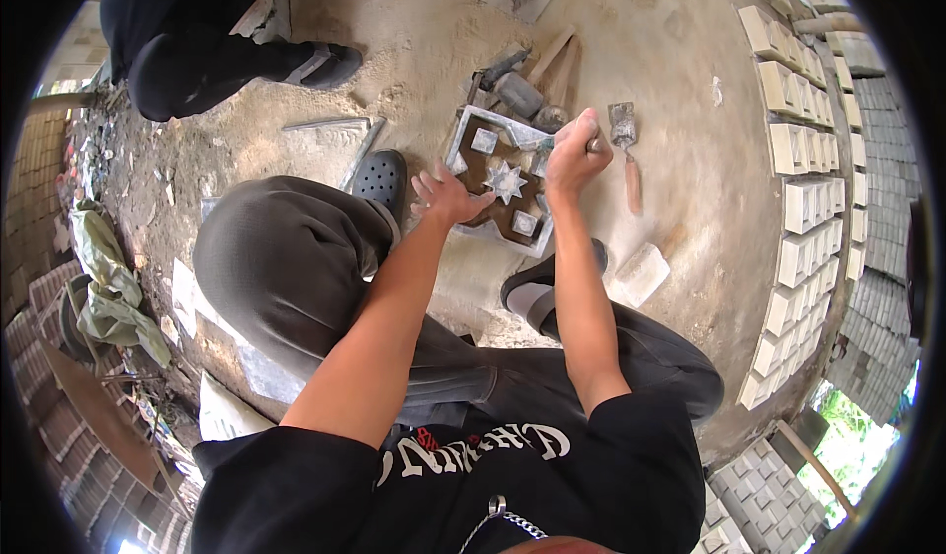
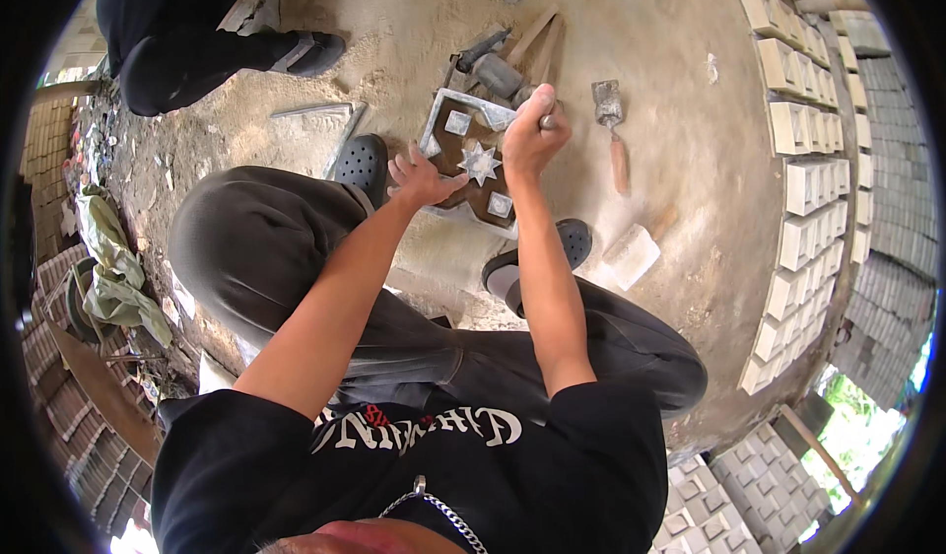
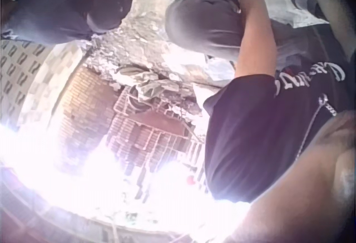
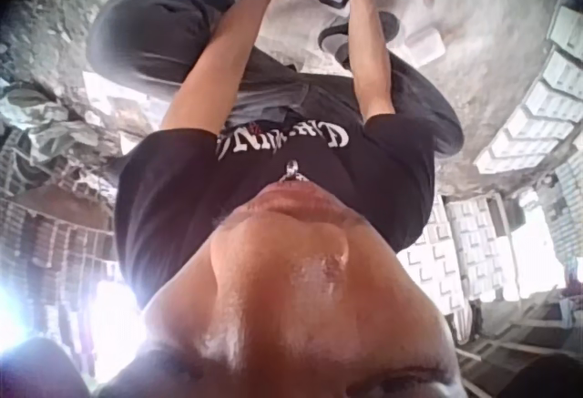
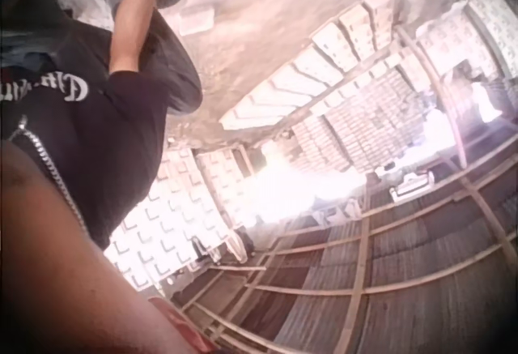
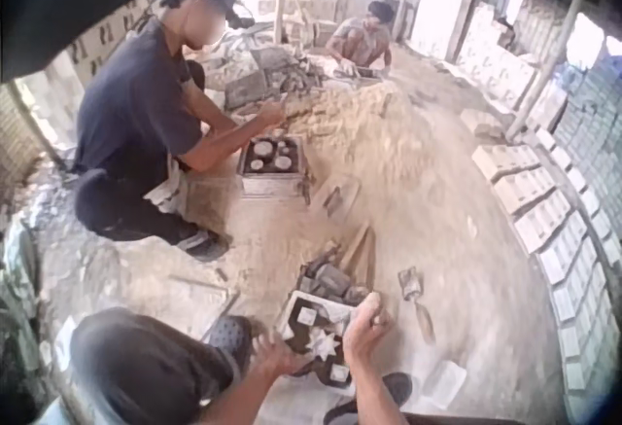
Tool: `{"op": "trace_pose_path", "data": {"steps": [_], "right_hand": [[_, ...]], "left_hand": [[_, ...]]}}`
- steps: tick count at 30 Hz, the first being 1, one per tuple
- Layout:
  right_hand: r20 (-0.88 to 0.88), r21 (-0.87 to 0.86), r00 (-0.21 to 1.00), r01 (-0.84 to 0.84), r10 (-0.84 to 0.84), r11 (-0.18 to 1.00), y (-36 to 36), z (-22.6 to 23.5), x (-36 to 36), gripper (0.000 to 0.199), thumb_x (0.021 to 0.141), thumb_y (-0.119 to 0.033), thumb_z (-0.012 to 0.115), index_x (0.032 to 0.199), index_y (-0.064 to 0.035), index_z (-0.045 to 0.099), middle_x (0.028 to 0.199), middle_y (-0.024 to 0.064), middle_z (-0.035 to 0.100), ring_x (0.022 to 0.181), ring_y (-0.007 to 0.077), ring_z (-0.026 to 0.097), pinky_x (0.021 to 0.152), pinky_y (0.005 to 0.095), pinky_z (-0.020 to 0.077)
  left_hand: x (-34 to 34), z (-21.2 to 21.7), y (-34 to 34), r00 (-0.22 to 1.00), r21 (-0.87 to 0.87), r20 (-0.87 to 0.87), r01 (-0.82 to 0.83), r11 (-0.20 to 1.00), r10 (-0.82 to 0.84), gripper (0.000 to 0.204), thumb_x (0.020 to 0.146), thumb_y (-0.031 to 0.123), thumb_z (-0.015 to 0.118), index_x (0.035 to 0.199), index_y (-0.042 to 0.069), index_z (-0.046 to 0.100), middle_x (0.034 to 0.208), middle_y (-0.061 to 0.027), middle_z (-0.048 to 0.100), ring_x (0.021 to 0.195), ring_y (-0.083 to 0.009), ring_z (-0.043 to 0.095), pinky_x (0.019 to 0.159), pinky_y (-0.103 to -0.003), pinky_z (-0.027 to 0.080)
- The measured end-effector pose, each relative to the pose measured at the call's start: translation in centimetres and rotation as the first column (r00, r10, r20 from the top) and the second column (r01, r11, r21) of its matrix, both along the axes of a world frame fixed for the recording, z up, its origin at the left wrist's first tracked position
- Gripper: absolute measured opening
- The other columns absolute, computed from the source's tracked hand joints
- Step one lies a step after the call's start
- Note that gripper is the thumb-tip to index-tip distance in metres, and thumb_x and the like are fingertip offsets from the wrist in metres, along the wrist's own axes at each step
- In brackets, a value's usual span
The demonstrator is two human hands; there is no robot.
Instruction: The person cleans a star-shaped decorative mold by hand and with a small metal tool, then places concrete or plaster into the mold and smooths it.
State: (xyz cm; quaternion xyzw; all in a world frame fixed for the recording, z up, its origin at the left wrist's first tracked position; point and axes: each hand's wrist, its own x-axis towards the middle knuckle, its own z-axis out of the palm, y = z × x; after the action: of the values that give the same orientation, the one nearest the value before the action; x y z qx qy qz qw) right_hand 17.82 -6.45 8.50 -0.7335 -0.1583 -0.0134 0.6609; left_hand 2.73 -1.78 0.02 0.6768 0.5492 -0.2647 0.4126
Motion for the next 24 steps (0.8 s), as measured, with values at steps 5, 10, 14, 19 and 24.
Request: {"op": "trace_pose_path", "data": {"steps": [5,10,14,19,24], "right_hand": [[0.176,0.012,0.982,-0.077,0.074,0.997,1.7,1.8,-1.6,0.045,0.095,-0.024,0.047,0.055,-0.0034,0.044,0.048,-0.0017,0.043,0.045,0.0091,0.039,0.044,0.0298,0.0281],[-0.117,0.166,0.991,-0.044,0.064,0.985,1.0,3.1,0.1,0.047,0.095,-0.025,0.049,0.053,-0.0058,0.040,0.049,-0.0030,0.040,0.045,0.0075,0.036,0.043,0.0279,0.0253],[-0.142,0.091,0.990,0.031,-0.018,0.995,-0.2,1.2,-1.2,0.047,0.096,-0.025,0.048,0.054,-0.0050,0.041,0.050,-0.0030,0.039,0.045,0.0071,0.036,0.043,0.0278,0.0266],[-0.224,0.265,0.938,-0.201,0.263,0.943,-0.8,-3.7,-1.6,0.042,0.094,-0.019,0.051,0.055,-0.0102,0.038,0.049,-0.0025,0.036,0.044,0.0101,0.034,0.045,0.0279,0.0278],[-0.331,0.330,0.786,-0.422,0.522,0.844,-2.3,-3.6,1.0,0.043,0.090,-0.011,0.053,0.052,-0.0094,0.032,0.053,-0.0059,0.031,0.046,0.0055,0.025,0.044,0.0274,0.0174]], "left_hand": [[0.0,0.3,0.2,0.999,0.029,0.037,-0.004,1.000,0.003,0.130,0.062,0.067,0.072,0.148,0.006,-0.004,0.151,-0.0269,0.002,0.141,-0.0430,-0.004,0.104,-0.067,0.013],[-0.1,0.7,0.0,1.000,0.008,-0.002,0.023,1.000,-0.023,0.127,0.064,0.067,0.071,0.148,0.006,-0.003,0.152,-0.0262,0.001,0.141,-0.0416,-0.005,0.105,-0.067,0.015],[0.0,1.0,0.0,1.000,-0.010,-0.005,0.023,1.000,-0.023,0.127,0.064,0.068,0.070,0.148,0.006,-0.003,0.152,-0.0261,0.001,0.141,-0.0414,-0.005,0.106,-0.066,0.015],[0.1,1.3,0.1,1.000,-0.024,-0.020,0.024,0.999,-0.025,0.127,0.065,0.067,0.070,0.148,0.007,-0.003,0.152,-0.0262,-0.001,0.141,-0.0413,-0.006,0.106,-0.065,0.015],[0.0,1.0,0.2,1.000,-0.022,0.007,0.015,1.000,-0.015,0.129,0.063,0.067,0.072,0.148,0.008,-0.005,0.152,-0.0263,-0.002,0.141,-0.0416,-0.008,0.105,-0.066,0.014]]}}
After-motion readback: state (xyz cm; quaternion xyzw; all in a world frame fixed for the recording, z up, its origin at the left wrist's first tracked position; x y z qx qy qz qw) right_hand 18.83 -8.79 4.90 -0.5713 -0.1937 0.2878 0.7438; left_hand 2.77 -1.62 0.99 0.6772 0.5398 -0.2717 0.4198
